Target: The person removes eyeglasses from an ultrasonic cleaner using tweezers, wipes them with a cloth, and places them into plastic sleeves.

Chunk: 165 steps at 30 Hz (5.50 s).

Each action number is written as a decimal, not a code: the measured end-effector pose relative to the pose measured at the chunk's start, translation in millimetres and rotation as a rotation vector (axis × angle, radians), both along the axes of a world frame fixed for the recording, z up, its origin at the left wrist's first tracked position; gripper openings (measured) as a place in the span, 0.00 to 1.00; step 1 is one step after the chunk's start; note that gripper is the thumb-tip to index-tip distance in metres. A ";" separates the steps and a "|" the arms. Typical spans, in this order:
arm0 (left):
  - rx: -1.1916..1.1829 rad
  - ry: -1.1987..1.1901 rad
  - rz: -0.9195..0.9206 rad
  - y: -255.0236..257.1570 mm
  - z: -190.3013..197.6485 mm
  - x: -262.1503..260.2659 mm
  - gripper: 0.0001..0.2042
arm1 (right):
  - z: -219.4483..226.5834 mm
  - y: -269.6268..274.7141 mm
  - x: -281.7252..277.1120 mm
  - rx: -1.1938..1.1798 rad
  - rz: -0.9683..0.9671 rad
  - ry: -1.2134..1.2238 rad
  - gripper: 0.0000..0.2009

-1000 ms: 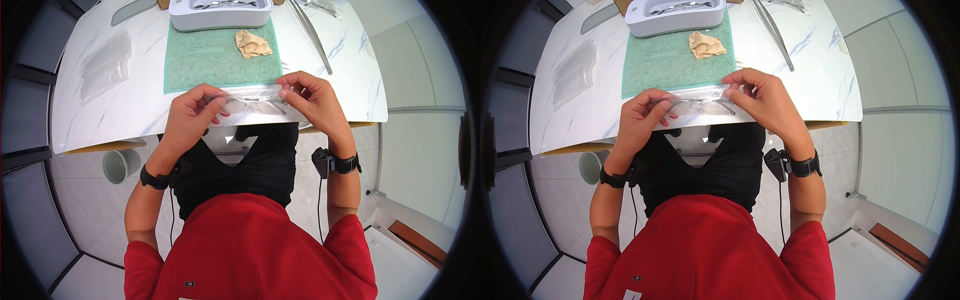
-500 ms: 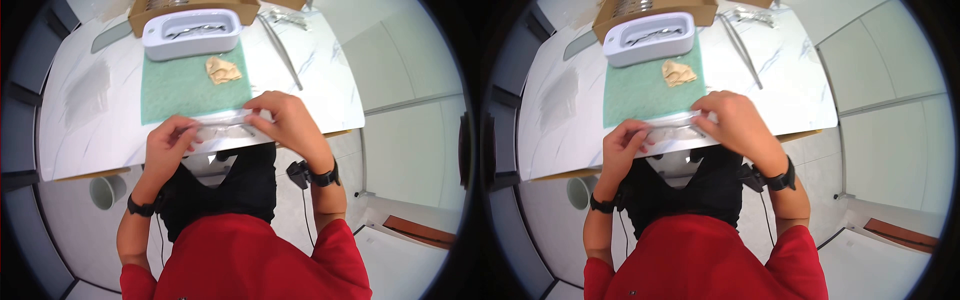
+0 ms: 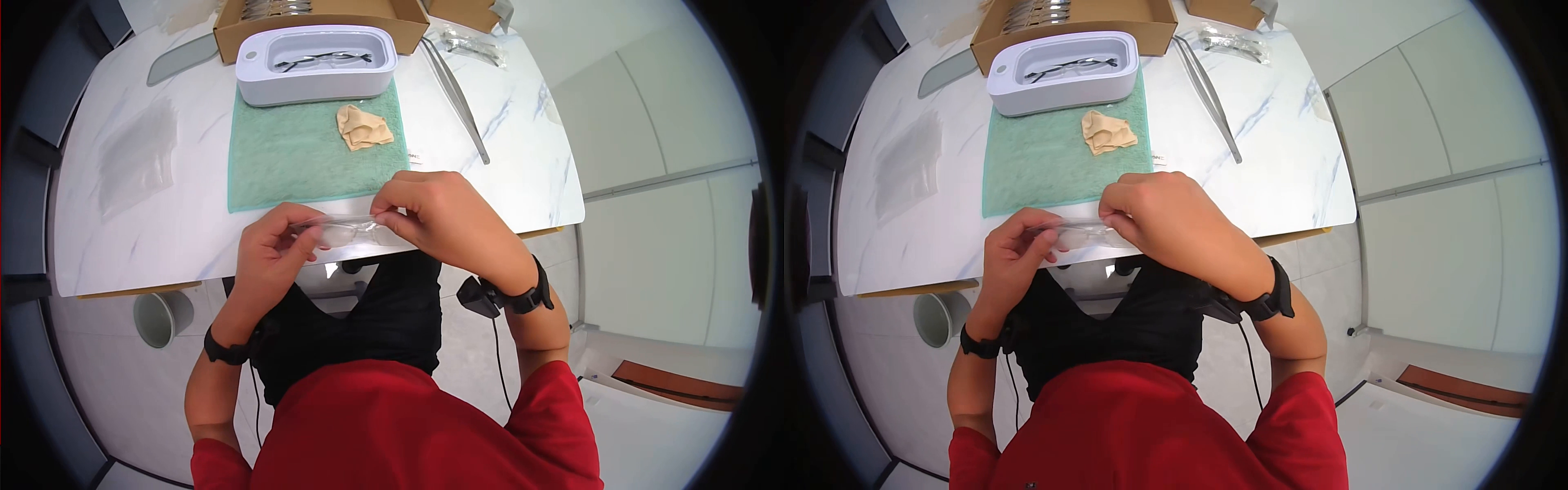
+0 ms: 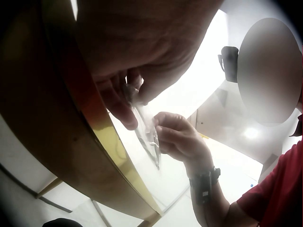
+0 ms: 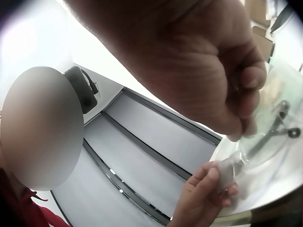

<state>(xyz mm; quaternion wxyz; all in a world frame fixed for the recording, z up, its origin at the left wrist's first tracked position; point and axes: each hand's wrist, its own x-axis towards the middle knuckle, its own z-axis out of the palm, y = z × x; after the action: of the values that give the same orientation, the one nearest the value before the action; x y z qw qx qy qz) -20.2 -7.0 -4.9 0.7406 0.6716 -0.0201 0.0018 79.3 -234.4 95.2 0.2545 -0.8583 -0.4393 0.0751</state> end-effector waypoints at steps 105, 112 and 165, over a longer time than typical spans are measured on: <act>0.044 -0.103 0.059 -8.6 -0.9 3.0 0.05 | -79.6 -155.9 111.0 0.623 -0.731 0.170 0.20; 0.053 -0.147 0.072 -8.5 -2.9 4.3 0.04 | -71.1 -137.4 90.8 0.652 -0.778 0.113 0.16; 0.118 -0.234 0.145 -6.7 1.0 -1.2 0.02 | -78.9 -105.3 122.8 -0.087 -0.677 -0.323 0.16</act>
<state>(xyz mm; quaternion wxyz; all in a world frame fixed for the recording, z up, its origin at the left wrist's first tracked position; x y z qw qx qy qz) -21.4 -13.7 -3.8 0.6903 0.7089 -0.0578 0.1326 202.1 -339.7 16.4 0.1555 -0.9657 -0.1617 -0.1310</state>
